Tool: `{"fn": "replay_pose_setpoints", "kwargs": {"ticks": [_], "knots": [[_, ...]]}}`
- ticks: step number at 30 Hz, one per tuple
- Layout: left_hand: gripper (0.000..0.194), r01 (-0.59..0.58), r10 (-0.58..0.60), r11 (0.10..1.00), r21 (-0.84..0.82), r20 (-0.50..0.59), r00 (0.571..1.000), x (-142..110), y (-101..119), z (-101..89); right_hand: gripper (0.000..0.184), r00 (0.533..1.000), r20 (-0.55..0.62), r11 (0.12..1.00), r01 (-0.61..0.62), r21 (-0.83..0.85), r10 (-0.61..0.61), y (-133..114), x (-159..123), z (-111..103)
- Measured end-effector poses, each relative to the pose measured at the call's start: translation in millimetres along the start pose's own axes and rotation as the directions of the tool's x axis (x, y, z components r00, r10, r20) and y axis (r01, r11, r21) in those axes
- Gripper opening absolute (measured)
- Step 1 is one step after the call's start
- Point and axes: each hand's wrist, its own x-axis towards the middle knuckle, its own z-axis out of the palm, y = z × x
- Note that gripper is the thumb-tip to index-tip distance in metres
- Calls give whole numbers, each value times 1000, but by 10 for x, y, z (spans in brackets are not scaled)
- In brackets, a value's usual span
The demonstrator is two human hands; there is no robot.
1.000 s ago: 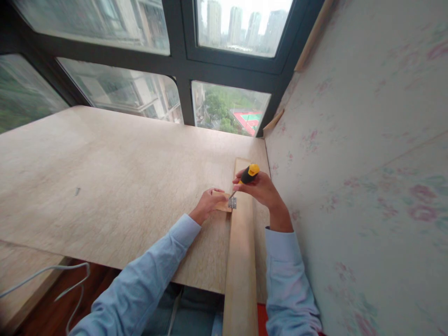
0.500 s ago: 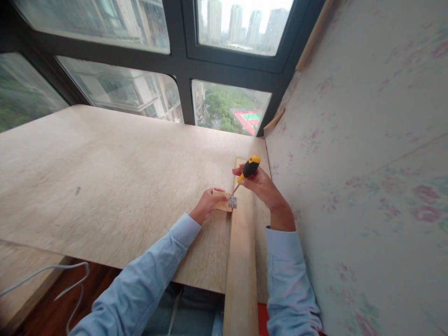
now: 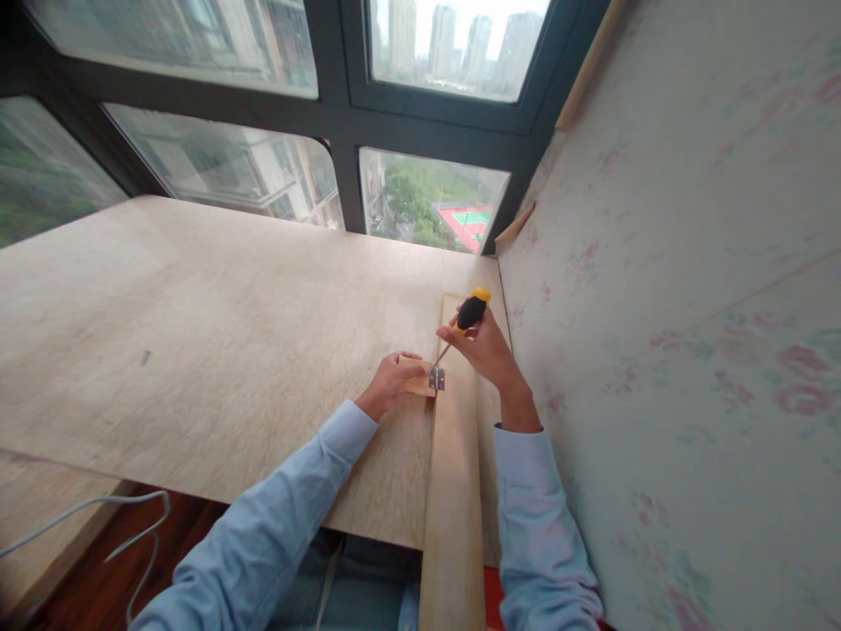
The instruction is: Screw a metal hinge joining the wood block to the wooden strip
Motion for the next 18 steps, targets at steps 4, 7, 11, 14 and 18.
{"fn": "replay_pose_setpoints", "kwargs": {"ticks": [4, 7, 11, 14, 18], "knots": [[36, -3, 3, 1000, 9, 0, 1000, 13, -8, -1, 53, 971, 234, 977, -14, 211, -37, -124, -63, -46], [35, -9, 9, 1000, 12, 2, 1000, 16, -9, 1, 46, 954, 300, 971, -47, 235, -26, -192, -82, -77], [34, -8, 8, 1000, 17, -2, 1000, 11, -5, 4, 48, 977, 209, 986, -67, 155, 34, -175, -51, -54], [35, -2, 2, 1000, 14, -6, 1000, -3, 5, 7, 51, 997, 66, 999, -41, -24, 42, -119, -22, -17], [35, -1, 1, 1000, -3, -10, 1000, -31, 30, 15, 55, 997, -56, 988, -64, -138, 56, -59, 1, 18]]}}
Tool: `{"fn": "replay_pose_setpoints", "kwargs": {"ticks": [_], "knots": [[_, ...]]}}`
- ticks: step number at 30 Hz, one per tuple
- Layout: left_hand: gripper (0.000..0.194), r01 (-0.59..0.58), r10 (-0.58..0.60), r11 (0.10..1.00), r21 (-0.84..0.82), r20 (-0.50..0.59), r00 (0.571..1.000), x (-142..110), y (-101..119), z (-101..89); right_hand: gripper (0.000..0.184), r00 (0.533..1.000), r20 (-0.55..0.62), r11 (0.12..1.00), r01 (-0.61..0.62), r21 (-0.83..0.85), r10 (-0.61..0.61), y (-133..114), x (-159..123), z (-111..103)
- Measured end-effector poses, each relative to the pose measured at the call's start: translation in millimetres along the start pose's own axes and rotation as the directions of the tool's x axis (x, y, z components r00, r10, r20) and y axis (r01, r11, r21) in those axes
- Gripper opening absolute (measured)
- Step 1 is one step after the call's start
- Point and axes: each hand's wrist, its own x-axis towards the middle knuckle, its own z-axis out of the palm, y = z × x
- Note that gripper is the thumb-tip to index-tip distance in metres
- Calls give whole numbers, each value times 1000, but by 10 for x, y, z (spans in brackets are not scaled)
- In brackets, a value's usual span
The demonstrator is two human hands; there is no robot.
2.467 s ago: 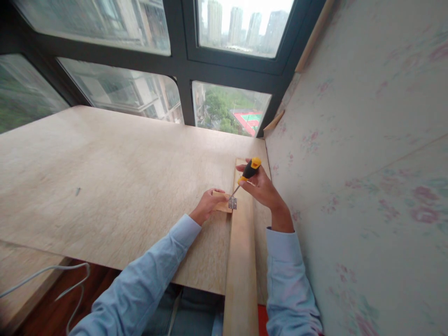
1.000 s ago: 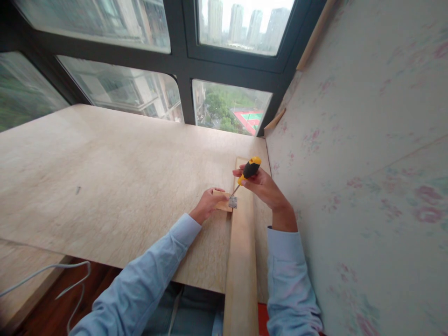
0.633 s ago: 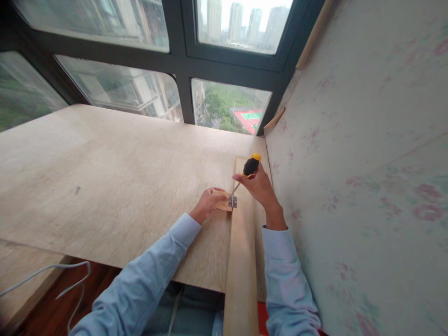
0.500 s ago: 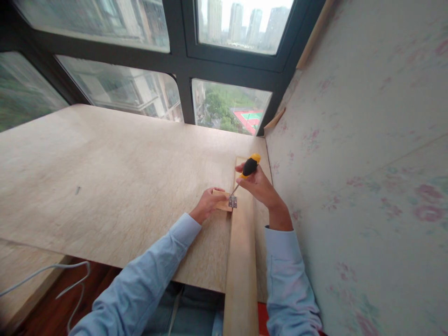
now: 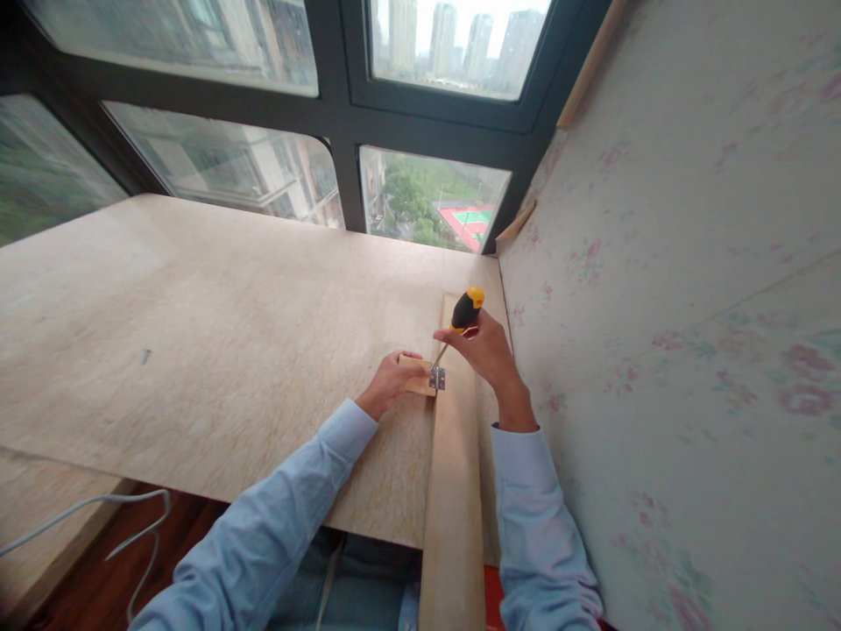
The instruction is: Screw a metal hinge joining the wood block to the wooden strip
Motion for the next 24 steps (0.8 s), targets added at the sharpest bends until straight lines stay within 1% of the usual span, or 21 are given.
{"fn": "replay_pose_setpoints", "kwargs": {"ticks": [3, 7, 9, 11, 14, 17, 20, 24], "knots": [[36, 14, -14, 1000, 3, -14, 1000, -12, 13, 8, 53, 995, 96, 986, 10, 167, -27, -10, -12, -7], [36, 17, -16, 999, 29, -27, 1000, 4, 7, 13, 50, 970, 220, 928, 10, 372, -99, -74, -59, -55], [37, 12, -11, 999, 32, -26, 1000, 16, -2, 14, 50, 961, 250, 903, -3, 429, -116, -93, -69, -69], [37, 4, -3, 1000, 23, -16, 1000, 22, -8, 12, 48, 964, 246, 900, -13, 436, -105, -90, -62, -67], [37, -6, 6, 1000, 12, -3, 1000, 23, -14, 8, 46, 984, 167, 933, -9, 361, -55, -54, -30, -44], [38, -17, 17, 1000, 19, -3, 1000, 32, -30, 3, 51, 999, 10, 969, 41, 245, -45, -7, -1, -14], [40, -21, 21, 999, 38, 6, 1000, 51, -54, -1, 54, 991, -110, 983, 94, 155, -78, 14, 14, 13], [40, -22, 22, 999, 35, -1, 1000, 71, -74, 1, 55, 972, -205, 975, 152, 159, -118, -24, 29, 8]]}}
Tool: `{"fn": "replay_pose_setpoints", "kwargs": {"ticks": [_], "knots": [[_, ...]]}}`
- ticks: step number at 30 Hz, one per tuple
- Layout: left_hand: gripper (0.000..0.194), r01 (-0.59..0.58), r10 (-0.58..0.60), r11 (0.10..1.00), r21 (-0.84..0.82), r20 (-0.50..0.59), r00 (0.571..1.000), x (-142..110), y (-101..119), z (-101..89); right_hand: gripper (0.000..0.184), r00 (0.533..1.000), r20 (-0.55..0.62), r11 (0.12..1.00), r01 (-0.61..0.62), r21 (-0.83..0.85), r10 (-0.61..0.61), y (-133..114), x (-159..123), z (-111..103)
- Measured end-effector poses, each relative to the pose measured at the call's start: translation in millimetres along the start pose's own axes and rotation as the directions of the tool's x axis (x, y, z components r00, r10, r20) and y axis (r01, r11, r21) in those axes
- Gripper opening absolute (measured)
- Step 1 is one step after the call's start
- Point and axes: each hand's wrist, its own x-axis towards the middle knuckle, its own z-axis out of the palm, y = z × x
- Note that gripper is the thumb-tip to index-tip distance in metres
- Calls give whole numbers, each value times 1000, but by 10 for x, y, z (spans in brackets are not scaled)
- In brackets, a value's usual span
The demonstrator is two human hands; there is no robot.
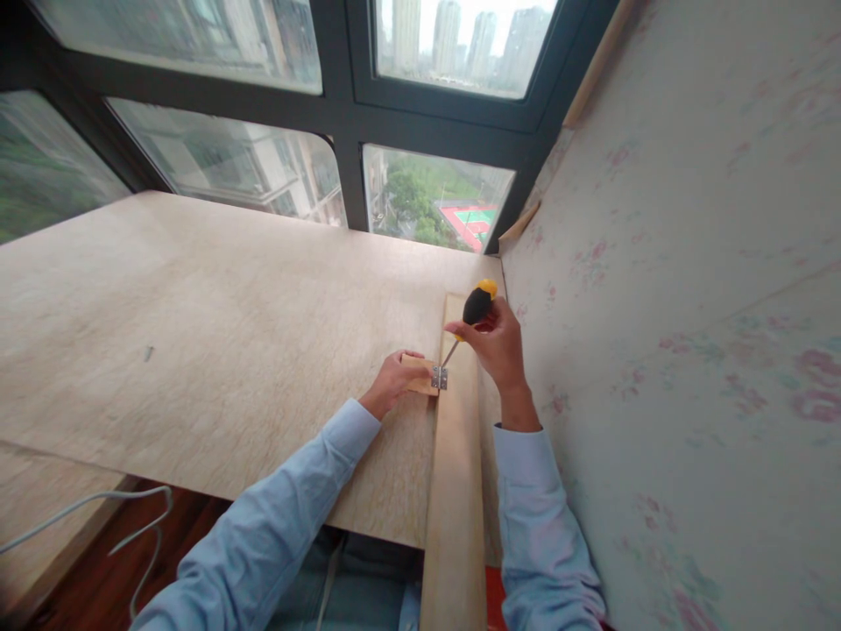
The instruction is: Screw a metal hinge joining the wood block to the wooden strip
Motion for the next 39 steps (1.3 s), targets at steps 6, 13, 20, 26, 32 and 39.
{"fn": "replay_pose_setpoints", "kwargs": {"ticks": [6, 13, 20, 26, 32, 39], "knots": [[42, 14, -14, 999, -39, -9, 1000, -26, 30, 4, 54, 996, -84, 985, -48, -164, 34, 3, 40, -163], [41, -17, 15, 999, -48, -39, 999, -40, 19, 35, 37, 953, 82, 636, -129, -761, 291, 355, 42, -328], [38, -29, 30, 1000, 4, -95, 995, -11, 2, 109, 36, 872, 80, 431, -156, -889, 483, 608, 44, -347], [35, -14, 13, 1000, -5, -125, 992, -4, 22, 149, 41, 816, 109, 392, -151, -907, 567, 700, 59, -386], [36, 3, -2, 1000, 3, -160, 987, 10, 28, 161, 44, 793, 77, 339, -169, -926, 604, 723, 67, -401], [39, 44, -43, 999, 4, -127, 991, -3, 60, 134, 43, 780, 69, 318, -172, -932, 622, 766, 56, -380]]}}
